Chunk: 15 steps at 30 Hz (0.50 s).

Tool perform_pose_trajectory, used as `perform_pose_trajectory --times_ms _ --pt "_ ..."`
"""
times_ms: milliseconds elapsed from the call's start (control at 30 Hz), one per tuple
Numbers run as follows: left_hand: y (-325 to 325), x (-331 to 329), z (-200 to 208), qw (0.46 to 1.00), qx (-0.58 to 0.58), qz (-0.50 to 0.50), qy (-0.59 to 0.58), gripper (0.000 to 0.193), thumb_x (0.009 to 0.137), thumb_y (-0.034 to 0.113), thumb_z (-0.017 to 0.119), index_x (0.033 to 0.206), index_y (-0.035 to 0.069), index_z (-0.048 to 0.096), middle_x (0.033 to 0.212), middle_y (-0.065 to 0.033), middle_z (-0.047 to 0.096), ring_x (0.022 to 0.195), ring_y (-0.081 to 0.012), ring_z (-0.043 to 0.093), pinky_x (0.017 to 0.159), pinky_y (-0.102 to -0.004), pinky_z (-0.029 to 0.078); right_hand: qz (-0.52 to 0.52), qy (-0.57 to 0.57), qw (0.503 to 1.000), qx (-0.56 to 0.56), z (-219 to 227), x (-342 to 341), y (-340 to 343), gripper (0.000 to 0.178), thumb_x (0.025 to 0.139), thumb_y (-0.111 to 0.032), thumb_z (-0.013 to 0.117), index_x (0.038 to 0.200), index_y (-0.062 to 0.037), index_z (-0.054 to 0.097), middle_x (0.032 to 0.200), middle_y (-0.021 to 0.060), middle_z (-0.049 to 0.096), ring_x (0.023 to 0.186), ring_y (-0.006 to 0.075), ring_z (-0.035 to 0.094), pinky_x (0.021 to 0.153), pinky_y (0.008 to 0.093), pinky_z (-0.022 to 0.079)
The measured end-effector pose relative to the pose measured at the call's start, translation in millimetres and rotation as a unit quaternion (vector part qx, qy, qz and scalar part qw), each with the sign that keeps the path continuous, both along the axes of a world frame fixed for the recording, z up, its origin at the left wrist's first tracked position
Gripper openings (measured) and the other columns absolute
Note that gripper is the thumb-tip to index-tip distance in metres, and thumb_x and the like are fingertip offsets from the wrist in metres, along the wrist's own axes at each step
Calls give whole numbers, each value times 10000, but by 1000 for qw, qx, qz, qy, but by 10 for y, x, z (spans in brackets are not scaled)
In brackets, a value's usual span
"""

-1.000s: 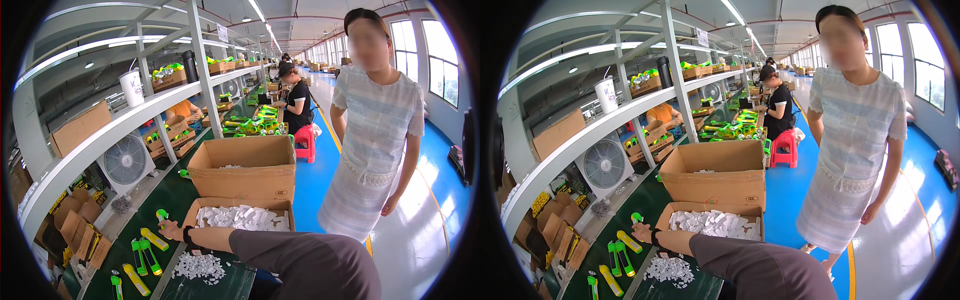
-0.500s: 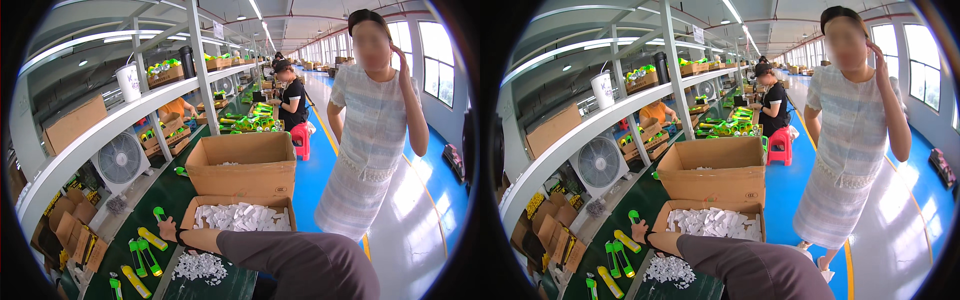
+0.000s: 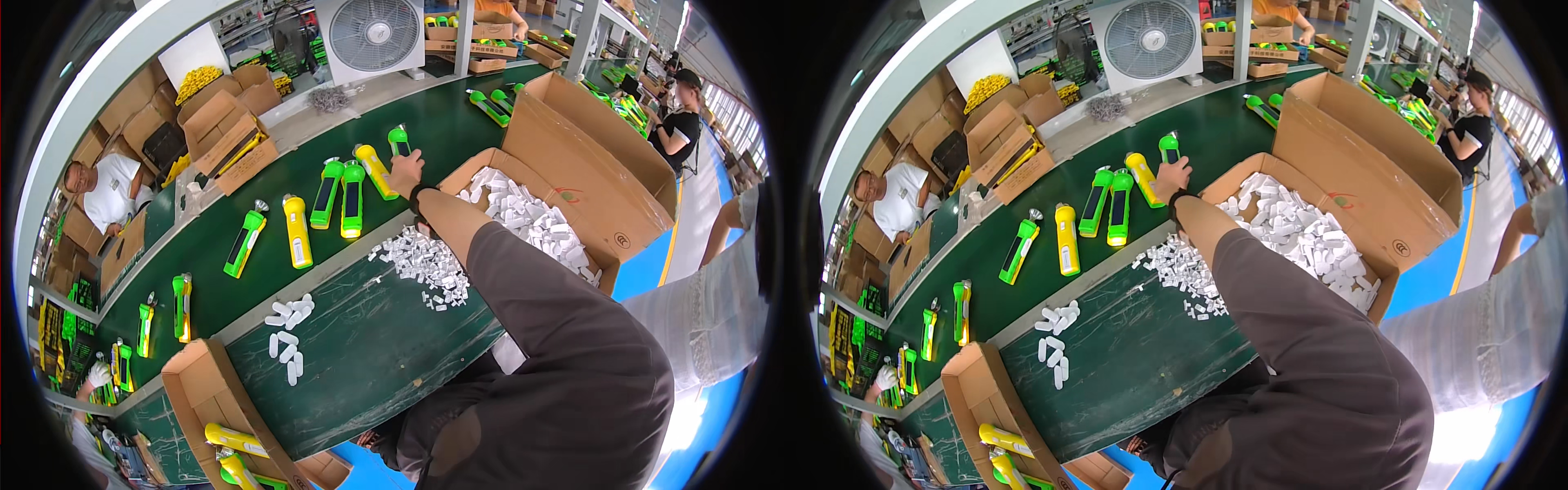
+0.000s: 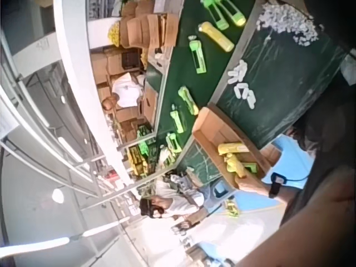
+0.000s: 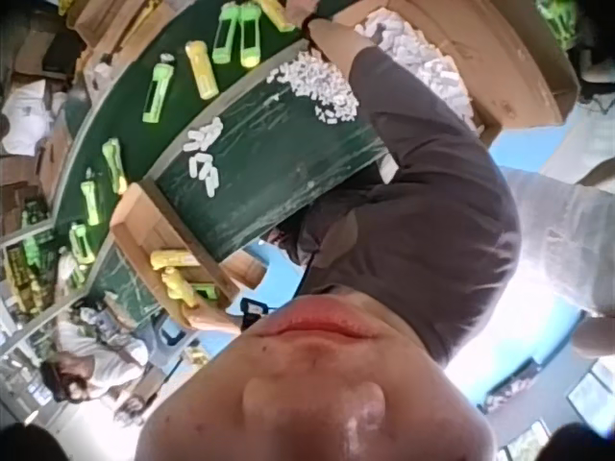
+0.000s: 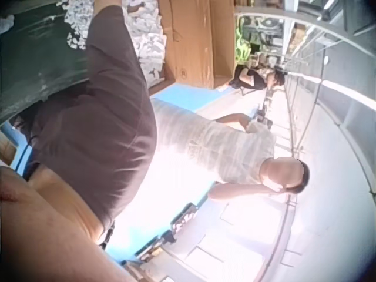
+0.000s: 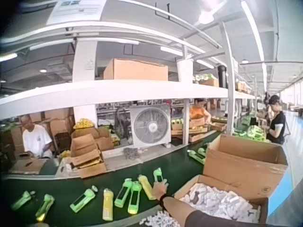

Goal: Manually assemble plastic flashlight components on a production line.

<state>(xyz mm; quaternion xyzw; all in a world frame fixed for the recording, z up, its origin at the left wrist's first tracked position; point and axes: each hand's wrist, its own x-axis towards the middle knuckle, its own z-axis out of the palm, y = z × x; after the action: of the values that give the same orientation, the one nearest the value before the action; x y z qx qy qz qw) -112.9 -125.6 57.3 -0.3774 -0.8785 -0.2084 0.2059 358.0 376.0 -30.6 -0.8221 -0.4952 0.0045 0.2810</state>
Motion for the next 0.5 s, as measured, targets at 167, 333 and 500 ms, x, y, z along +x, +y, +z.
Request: perform_pose_trajectory --times_ms 167,333,500 --pt "29 -28 9 1000 -1 21 -5 370 823 300 691 916 -57 660 790 -215 651 676 -357 614 613 -421 487 41 -26 999 -13 -7 7 -48 244 744 -184 724 954 -78 658 1144 169 397 1019 357 466 838 393 471" --pt "226 93 7 996 94 7 -6 277 840 238 671 868 -36 637 719 -183 627 605 -339 586 558 -403 473 88 -129 963 219 196 -263 -109 268 734 -157 653 956 -13 610 1085 205 495 988 361 483 865 453 409" --pt "373 137 -371 986 43 -31 -157 284 892 140 597 1120 -30 601 822 -141 630 742 -212 586 643 -357 475 15 181 981 -65 349 -1423 -400 598 756 -286 696 1205 -25 401 1185 183 440 1063 356 498 865 453 443"
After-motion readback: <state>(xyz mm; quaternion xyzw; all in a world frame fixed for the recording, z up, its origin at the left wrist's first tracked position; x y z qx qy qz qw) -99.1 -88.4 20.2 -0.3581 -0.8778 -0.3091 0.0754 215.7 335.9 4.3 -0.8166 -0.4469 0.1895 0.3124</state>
